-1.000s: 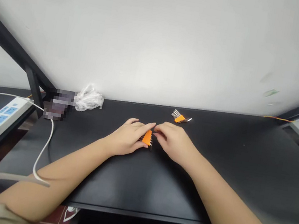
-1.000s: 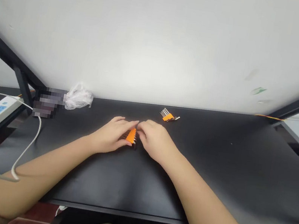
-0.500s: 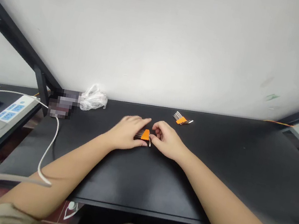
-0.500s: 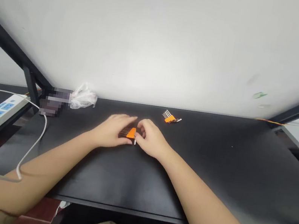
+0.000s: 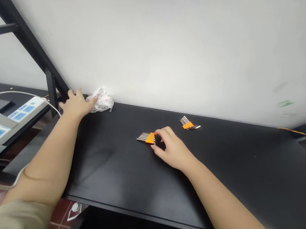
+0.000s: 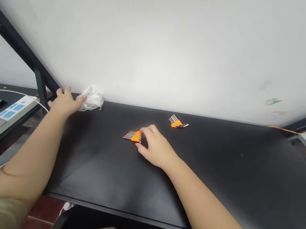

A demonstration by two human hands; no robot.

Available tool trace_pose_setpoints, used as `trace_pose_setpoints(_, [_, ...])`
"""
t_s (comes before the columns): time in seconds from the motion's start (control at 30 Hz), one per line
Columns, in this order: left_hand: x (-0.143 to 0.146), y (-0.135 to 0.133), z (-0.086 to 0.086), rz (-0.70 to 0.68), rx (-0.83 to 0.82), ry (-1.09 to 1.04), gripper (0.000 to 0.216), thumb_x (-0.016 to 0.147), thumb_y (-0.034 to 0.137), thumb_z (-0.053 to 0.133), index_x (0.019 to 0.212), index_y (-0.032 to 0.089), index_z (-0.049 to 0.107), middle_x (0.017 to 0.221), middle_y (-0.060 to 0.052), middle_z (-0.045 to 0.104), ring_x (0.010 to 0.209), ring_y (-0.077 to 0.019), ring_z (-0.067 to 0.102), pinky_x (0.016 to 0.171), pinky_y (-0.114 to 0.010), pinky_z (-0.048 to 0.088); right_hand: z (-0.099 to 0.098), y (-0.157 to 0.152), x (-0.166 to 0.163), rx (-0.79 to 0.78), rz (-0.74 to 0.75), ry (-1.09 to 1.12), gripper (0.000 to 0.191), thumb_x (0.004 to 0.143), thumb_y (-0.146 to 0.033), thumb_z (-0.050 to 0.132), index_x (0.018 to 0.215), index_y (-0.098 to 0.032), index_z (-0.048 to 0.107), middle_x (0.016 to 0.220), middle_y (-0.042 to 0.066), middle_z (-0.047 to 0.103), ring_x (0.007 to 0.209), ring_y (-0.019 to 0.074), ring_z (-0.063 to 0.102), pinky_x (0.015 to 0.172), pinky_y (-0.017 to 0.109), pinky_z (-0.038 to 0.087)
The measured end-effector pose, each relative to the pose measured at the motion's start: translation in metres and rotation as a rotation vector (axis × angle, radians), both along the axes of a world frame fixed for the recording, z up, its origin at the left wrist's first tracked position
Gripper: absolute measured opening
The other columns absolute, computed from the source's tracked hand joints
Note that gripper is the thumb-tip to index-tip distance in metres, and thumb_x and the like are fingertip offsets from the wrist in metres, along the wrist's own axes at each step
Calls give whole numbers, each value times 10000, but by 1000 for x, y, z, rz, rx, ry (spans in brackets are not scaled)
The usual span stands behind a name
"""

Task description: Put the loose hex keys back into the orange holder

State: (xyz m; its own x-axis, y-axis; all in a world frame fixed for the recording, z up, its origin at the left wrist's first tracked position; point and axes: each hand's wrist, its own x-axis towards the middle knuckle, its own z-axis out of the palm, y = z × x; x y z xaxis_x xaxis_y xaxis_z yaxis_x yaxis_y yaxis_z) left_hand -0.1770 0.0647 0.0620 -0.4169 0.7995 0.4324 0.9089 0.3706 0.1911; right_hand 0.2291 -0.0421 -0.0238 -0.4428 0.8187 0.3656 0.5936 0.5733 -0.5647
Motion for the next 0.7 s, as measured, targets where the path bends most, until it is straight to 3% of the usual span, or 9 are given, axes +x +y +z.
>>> trace_pose_setpoints(0.13, [4, 2, -4, -64, 29, 23, 952, 863, 829, 358, 1584, 211, 299, 1644, -241, 254, 1304, -517, 487, 1092, -776, 205, 1, -2, 0, 38, -9, -38, 400, 903, -334, 674, 1281, -257, 564, 1225, 93, 553, 1007, 234, 613, 867, 384, 539])
trace_pose_setpoints(0.27, [7, -1, -2, -36, 62, 33, 948, 855, 837, 358, 1548, 190, 369, 1615, -256, 302, 1299, -534, 481, 1071, -781, 237, 0, -2, 0, 56, -16, -27, 408, 910, -336, 666, 1296, -261, 558, 1244, 93, 549, 1021, 238, 619, 893, 395, 542])
trace_pose_setpoints(0.37, [7, -5, 2, -95, 170, 154, 847, 865, 802, 402, 1489, 232, 454, 1551, -217, 415, 1345, -515, 443, 1066, -721, 324, 0, -1, 0, 71, -37, -49, 420, 909, -350, 662, 1305, -265, 552, 1252, 93, 548, 1033, 245, 621, 914, 408, 540])
trace_pose_setpoints(0.47, [6, -4, 3, -181, 69, 143, 741, 860, 755, 486, 1401, 253, 549, 1307, -196, 619, 1198, -458, 575, 966, -601, 464, 0, 1, -1, 83, -51, -88, 465, 900, -367, 669, 1335, -267, 539, 1262, 102, 549, 1078, 267, 616, 939, 428, 535])
trace_pose_setpoints(0.57, [10, 1, -4, -196, -53, 89, 728, 851, 764, 506, 1340, 234, 608, 1065, -176, 703, 1034, -422, 653, 866, -522, 506, 0, 2, -3, 97, -62, -124, 565, 878, -416, 700, 1388, -261, 512, 1284, 116, 552, 1128, 297, 595, 964, 458, 522])
trace_pose_setpoints(0.7, [26, 9, -22, -327, 50, 178, 729, 875, 783, 457, 1212, 183, 696, 1131, -216, 682, 1107, -441, 611, 896, -547, 474, 0, 2, -6, 101, -18, -168, 479, 893, -422, 691, 1325, -258, 563, 1251, 110, 591, 1122, 303, 580, 963, 464, 508])
